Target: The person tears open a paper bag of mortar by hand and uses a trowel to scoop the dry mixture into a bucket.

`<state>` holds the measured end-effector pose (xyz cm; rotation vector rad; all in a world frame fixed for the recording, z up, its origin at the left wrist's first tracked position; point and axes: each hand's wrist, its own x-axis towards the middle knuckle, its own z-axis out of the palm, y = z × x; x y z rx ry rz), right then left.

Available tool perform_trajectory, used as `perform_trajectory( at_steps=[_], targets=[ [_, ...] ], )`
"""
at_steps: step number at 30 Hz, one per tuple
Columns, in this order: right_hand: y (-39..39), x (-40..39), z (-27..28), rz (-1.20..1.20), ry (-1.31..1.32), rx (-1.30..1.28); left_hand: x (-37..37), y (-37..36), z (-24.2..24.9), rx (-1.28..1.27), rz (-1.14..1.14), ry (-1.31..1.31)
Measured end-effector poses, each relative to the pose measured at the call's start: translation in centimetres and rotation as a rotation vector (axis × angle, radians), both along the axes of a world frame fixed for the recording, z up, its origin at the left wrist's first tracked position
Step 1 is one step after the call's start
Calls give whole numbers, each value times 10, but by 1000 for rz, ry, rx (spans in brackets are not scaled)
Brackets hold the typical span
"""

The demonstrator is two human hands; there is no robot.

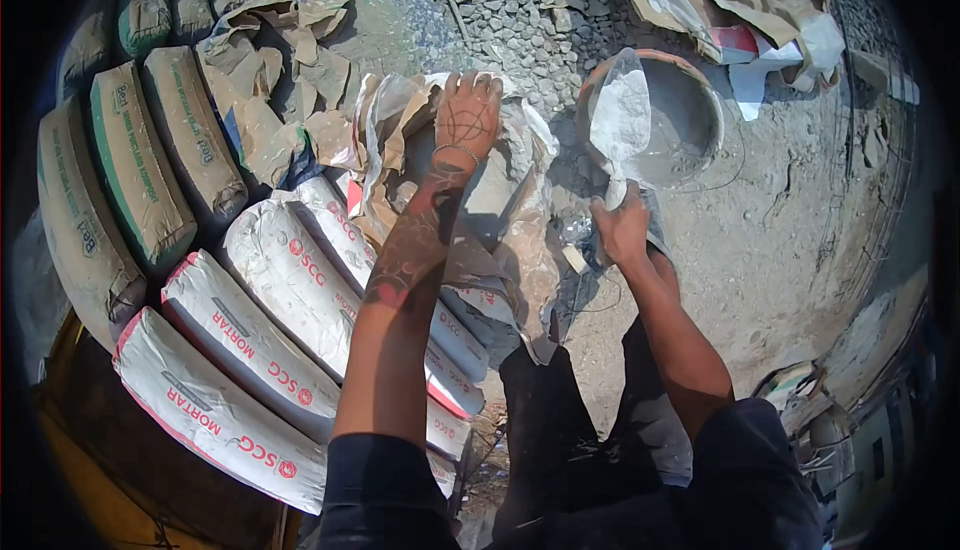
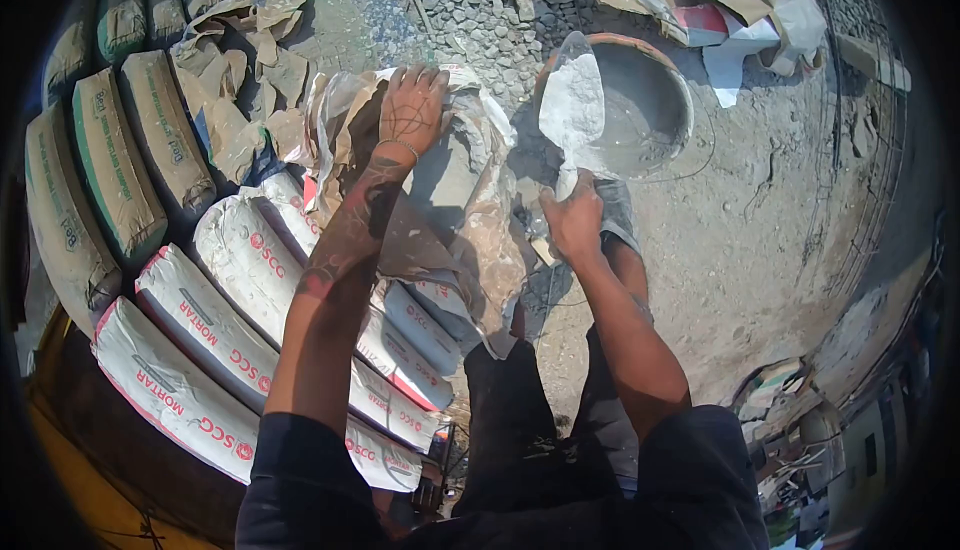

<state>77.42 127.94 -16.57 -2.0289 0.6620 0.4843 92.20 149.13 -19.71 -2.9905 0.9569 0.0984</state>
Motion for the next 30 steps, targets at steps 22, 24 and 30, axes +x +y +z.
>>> perform_trajectory(
  at_steps=[22, 24, 30],
  targets=[
    [111, 166, -137, 355, -81, 213, 3, 33, -61, -279, 826, 402],
    [115, 167, -143, 394, -73, 288, -8, 31, -51, -440, 1018, 412],
    [110, 155, -129, 448, -212, 234, -22, 38, -64, -537, 1010, 357]
  ],
)
